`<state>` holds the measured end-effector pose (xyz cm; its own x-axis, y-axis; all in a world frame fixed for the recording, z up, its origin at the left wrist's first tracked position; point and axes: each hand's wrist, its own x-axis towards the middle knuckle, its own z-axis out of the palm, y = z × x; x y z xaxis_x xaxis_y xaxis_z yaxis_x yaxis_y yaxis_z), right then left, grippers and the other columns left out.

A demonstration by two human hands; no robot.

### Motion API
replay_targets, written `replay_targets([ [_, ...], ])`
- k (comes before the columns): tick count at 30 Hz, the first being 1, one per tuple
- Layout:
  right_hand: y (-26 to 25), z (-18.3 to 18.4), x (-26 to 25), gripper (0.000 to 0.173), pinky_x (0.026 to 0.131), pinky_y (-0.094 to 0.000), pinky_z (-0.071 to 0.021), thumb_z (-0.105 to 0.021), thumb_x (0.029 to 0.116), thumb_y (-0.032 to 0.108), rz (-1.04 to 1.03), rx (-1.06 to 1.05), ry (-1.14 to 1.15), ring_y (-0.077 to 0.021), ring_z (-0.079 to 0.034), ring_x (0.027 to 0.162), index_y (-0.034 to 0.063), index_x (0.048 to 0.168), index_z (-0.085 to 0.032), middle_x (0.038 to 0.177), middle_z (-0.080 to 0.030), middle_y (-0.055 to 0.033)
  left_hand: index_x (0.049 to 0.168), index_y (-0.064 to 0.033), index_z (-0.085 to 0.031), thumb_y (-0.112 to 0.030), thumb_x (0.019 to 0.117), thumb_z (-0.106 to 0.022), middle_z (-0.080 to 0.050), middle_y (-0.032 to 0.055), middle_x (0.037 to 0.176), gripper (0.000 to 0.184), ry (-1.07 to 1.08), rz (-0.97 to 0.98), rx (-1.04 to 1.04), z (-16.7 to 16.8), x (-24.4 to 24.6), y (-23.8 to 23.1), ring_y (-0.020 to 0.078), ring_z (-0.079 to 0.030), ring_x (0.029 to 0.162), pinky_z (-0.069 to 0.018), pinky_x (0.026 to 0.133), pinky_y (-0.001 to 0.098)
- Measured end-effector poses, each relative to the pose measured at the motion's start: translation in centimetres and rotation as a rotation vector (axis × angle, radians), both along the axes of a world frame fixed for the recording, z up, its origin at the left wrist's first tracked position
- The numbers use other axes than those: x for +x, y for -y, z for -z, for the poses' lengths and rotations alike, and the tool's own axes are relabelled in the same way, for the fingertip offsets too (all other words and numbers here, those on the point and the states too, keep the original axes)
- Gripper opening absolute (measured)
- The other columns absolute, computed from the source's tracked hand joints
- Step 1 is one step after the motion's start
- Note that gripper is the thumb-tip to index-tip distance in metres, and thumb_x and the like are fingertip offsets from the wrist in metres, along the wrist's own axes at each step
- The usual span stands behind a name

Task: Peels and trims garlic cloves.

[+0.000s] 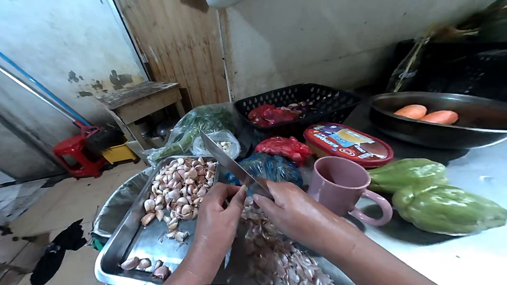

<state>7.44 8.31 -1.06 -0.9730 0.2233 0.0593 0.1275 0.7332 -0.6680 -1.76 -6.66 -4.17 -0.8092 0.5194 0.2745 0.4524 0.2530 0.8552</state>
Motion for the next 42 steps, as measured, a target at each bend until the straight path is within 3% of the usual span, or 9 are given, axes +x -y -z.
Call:
replay_targets([
  [5, 0.1, -0.1, -0.1, 0.032, 0.083, -0.0432, -0.054, -0.047, 0.1088, 0.026, 0.011, 0.0, 0.052, -0.0228, -0.067, 0.09, 0.0099, 0.131, -0.064, 0.095, -0.069, -0.0106, 0.094, -0.0128, -0.073, -0.029, 0.098, -0.065, -0.065, -0.0041, 0.087, 0.019, -0.054, 0.008, 0.006, 0.4, 0.1, 0.0, 0.0021, -0.06, 0.075, -0.0501, 0.067, 0.0181],
  [15, 0.1, -0.9, -0.2, 0.031, 0.085, -0.0451, -0.0532, -0.047, 0.1092, 0.025, 0.02, -0.003, 0.138, -0.0266, -0.067, 0.093, 0.0076, 0.131, -0.061, 0.098, -0.068, -0.0139, 0.089, -0.0089, -0.076, -0.027, 0.0955, -0.063, -0.069, 0.0006, 0.087, 0.023, -0.42, 0.001, 0.029, 1.6, 0.0, -0.3, 0.0019, -0.063, 0.079, -0.0523, 0.073, 0.0162],
  [17, 0.1, -1.0, -0.3, 0.031, 0.085, -0.0444, -0.0533, -0.048, 0.1091, 0.025, 0.015, -0.009, 0.145, -0.0262, -0.067, 0.093, 0.0069, 0.131, -0.061, 0.098, -0.068, -0.0138, 0.09, -0.0095, -0.076, -0.028, 0.0962, -0.063, -0.068, -0.0006, 0.088, 0.023, -0.306, 0.015, 0.001, 1.0, 0.2, -0.1, 0.0018, -0.062, 0.079, -0.0512, 0.072, 0.0171],
  [21, 0.0, -1.1, -0.3, 0.031, 0.084, -0.0429, -0.0535, -0.047, 0.1095, 0.024, 0.013, -0.036, 0.151, -0.0245, -0.067, 0.091, 0.006, 0.131, -0.06, 0.097, -0.067, -0.013, 0.095, -0.0095, -0.071, -0.021, 0.0983, -0.064, -0.065, -0.0028, 0.087, 0.013, 0.245, 0.113, 0.046, -0.6, -0.2, 0.2, 0.0055, -0.062, 0.079, -0.0516, 0.074, 0.0221],
  [23, -0.1, -1.1, -0.2, 0.03, 0.083, -0.0427, -0.0532, -0.047, 0.1096, 0.025, 0.012, -0.029, 0.143, -0.0239, -0.066, 0.09, 0.0068, 0.13, -0.06, 0.096, -0.067, -0.0121, 0.098, -0.0081, -0.068, -0.018, 0.0989, -0.064, -0.065, -0.0017, 0.086, 0.011, 0.355, 0.137, 0.079, -0.6, -0.5, 0.3, 0.0066, -0.063, 0.078, -0.0528, 0.074, 0.0225],
  [28, -0.1, -1.2, -0.2, 0.03, 0.083, -0.0448, -0.0533, -0.048, 0.1094, 0.025, 0.023, -0.013, 0.148, -0.0254, -0.066, 0.09, 0.0083, 0.13, -0.062, 0.096, -0.068, -0.0127, 0.096, -0.0094, -0.062, -0.023, 0.0959, -0.07, -0.061, -0.0016, 0.081, 0.015, 0.254, 0.095, 0.031, -0.3, -0.9, 0.3, 0.0067, -0.06, 0.072, -0.0513, 0.067, 0.023],
  [34, 0.1, -1.1, 0.0, 0.03, 0.084, -0.044, -0.0533, -0.047, 0.1094, 0.024, 0.027, -0.004, 0.106, -0.0255, -0.067, 0.091, 0.0087, 0.131, -0.062, 0.097, -0.069, -0.0126, 0.094, -0.0111, -0.071, -0.033, 0.0962, -0.068, -0.063, -0.0027, 0.086, 0.022, -0.026, 0.034, -0.083, -0.3, -0.6, 0.6, 0.0037, -0.059, 0.075, -0.05, 0.07, 0.0209],
  [39, 0.5, -0.4, -0.1, 0.03, 0.082, -0.0482, -0.0558, -0.047, 0.1097, 0.024, 0.007, 0.159, 0.059, -0.0304, -0.07, 0.09, 0.0113, 0.133, -0.061, 0.094, -0.07, -0.0136, 0.104, -0.01, -0.073, -0.024, 0.0979, -0.064, -0.066, -0.0018, 0.096, 0.018, 0.223, 0.092, -0.071, -0.9, -0.5, 0.5, 0.006, -0.063, 0.086, -0.0527, 0.078, 0.0236],
  [42, 0.5, -0.1, 0.0, 0.029, 0.08, -0.0485, -0.0561, -0.048, 0.1088, 0.023, -0.001, 0.179, 0.002, -0.0308, -0.07, 0.088, 0.0099, 0.13, -0.062, 0.091, -0.07, -0.0136, 0.105, -0.0076, -0.069, -0.022, 0.0969, -0.064, -0.066, -0.0015, 0.092, 0.018, 0.345, 0.123, 0.024, -0.9, -0.5, 0.4, 0.0073, -0.063, 0.083, -0.0528, 0.076, 0.0238],
])
